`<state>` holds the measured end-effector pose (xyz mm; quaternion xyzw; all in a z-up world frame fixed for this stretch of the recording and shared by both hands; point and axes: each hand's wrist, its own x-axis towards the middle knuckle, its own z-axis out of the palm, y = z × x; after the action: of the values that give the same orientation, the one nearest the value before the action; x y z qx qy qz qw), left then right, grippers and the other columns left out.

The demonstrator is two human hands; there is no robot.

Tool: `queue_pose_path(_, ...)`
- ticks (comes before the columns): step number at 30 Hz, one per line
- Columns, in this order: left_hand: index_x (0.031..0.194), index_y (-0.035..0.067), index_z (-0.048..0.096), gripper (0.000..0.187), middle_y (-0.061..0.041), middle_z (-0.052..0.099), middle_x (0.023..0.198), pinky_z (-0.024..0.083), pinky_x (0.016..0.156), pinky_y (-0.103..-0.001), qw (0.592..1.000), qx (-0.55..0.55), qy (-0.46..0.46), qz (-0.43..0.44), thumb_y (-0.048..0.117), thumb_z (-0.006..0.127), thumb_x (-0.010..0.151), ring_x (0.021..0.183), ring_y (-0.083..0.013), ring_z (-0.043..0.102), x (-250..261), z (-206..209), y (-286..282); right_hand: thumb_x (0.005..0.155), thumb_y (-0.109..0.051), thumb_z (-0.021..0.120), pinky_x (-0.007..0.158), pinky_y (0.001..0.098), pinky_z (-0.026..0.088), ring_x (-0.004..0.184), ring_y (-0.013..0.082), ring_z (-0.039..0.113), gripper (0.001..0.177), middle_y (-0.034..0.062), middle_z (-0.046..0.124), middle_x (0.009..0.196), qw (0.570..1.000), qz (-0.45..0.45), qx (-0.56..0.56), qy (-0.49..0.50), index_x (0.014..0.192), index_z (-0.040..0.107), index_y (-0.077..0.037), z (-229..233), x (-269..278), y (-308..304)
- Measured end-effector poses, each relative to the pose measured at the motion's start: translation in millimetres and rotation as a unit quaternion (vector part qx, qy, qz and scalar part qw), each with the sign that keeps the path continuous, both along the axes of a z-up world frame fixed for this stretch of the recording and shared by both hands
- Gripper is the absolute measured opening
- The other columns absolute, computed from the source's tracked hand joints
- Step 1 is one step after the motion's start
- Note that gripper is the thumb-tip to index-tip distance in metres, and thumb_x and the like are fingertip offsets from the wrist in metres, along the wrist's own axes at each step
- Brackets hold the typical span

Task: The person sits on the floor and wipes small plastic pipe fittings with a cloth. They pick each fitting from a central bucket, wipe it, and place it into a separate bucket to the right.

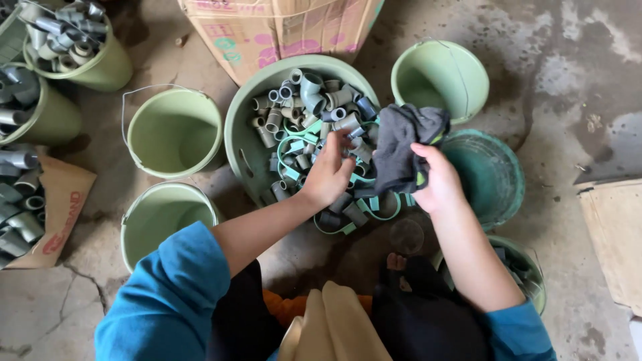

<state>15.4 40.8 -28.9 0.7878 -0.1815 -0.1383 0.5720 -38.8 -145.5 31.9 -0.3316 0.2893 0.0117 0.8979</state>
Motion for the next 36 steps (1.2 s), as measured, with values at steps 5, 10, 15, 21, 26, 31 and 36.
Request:
queue_pose_path(5, 0.114, 0.024, 0.066, 0.038, -0.005, 0.068, 0.104, 0.054, 0.077, -0.047, 0.847, 0.459, -0.209, -0.168, 0.022, 0.069, 0.076, 0.095, -0.0302, 0.068, -12, -161, -17, 0.091, -0.009, 0.07, 0.097, 0.0466, 0.058, 0.1, 0.0287, 0.072, 0.023, 0.0132, 0.073, 0.106, 0.998, -0.004, -0.039, -0.042, 0.113, 0.069, -0.006, -7, -1, -10)
queue_pose_path(10, 0.079, 0.017, 0.076, 0.012, -0.005, 0.069, 0.08, 0.045, 0.069, -0.048, 0.779, 0.295, -0.534, -0.144, 0.013, 0.069, 0.07, 0.079, -0.0278, 0.062, -45, -321, -43, 0.088, -0.008, 0.075, 0.091, 0.0459, 0.059, 0.099, 0.0301, 0.072, 0.028, 0.0167, 0.07, 0.103, 0.995, -0.013, -0.095, 0.0, 0.114, 0.067, -0.003, -22, 0, 2)
queue_pose_path(15, 0.094, 0.013, 0.072, 0.012, -0.005, 0.071, 0.097, 0.045, 0.09, -0.047, 0.73, 0.412, -0.46, -0.294, 0.016, 0.072, 0.082, 0.099, -0.0277, 0.059, -53, -334, -39, 0.079, -0.003, 0.082, 0.086, 0.0551, 0.059, 0.097, 0.0382, 0.072, 0.037, 0.0216, 0.069, 0.101, 0.986, 0.076, -0.135, 0.068, 0.112, 0.068, 0.004, -50, -2, 9)
queue_pose_path(21, 0.086, 0.011, 0.072, 0.007, -0.006, 0.069, 0.088, 0.043, 0.09, -0.048, 0.74, 0.374, -0.486, -0.277, 0.017, 0.072, 0.082, 0.09, -0.0274, 0.059, -53, -311, -31, 0.076, -0.004, 0.085, 0.087, 0.0548, 0.058, 0.106, 0.0422, 0.07, 0.052, 0.0248, 0.07, 0.111, 0.965, 0.14, -0.173, 0.14, 0.124, 0.066, 0.005, -88, 3, 1)
queue_pose_path(26, 0.08, 0.009, 0.072, 0.003, -0.007, 0.068, 0.083, 0.043, 0.091, -0.05, 0.766, 0.318, -0.514, -0.22, 0.011, 0.072, 0.078, 0.087, -0.0286, 0.06, -48, -315, -26, 0.073, -0.003, 0.087, 0.086, 0.0531, 0.058, 0.107, 0.0399, 0.07, 0.057, 0.0227, 0.07, 0.11, 0.957, 0.146, -0.194, 0.156, 0.125, 0.066, 0.006, -91, 5, 1)
queue_pose_path(31, 0.084, 0.014, 0.066, 0.004, -0.008, 0.058, 0.086, 0.044, 0.08, -0.052, 0.763, 0.251, -0.589, -0.095, 0.017, 0.064, 0.081, 0.086, -0.0302, 0.056, -28, -249, -9, 0.07, -0.002, 0.088, 0.082, 0.0518, 0.06, 0.102, 0.0385, 0.072, 0.055, 0.0208, 0.071, 0.105, 0.954, 0.153, -0.216, 0.141, 0.12, 0.067, 0.005, -75, 2, 4)
queue_pose_path(36, 0.111, 0.015, 0.062, 0.035, -0.005, 0.055, 0.11, 0.043, 0.081, -0.04, 0.775, 0.354, -0.521, -0.051, 0.031, 0.068, 0.08, 0.104, -0.0277, 0.054, 13, -198, 22, 0.07, -0.004, 0.086, 0.081, 0.0502, 0.06, 0.104, 0.0368, 0.07, 0.058, 0.0196, 0.069, 0.11, 0.943, 0.143, -0.269, 0.135, 0.123, 0.065, 0.002, -40, 7, 13)
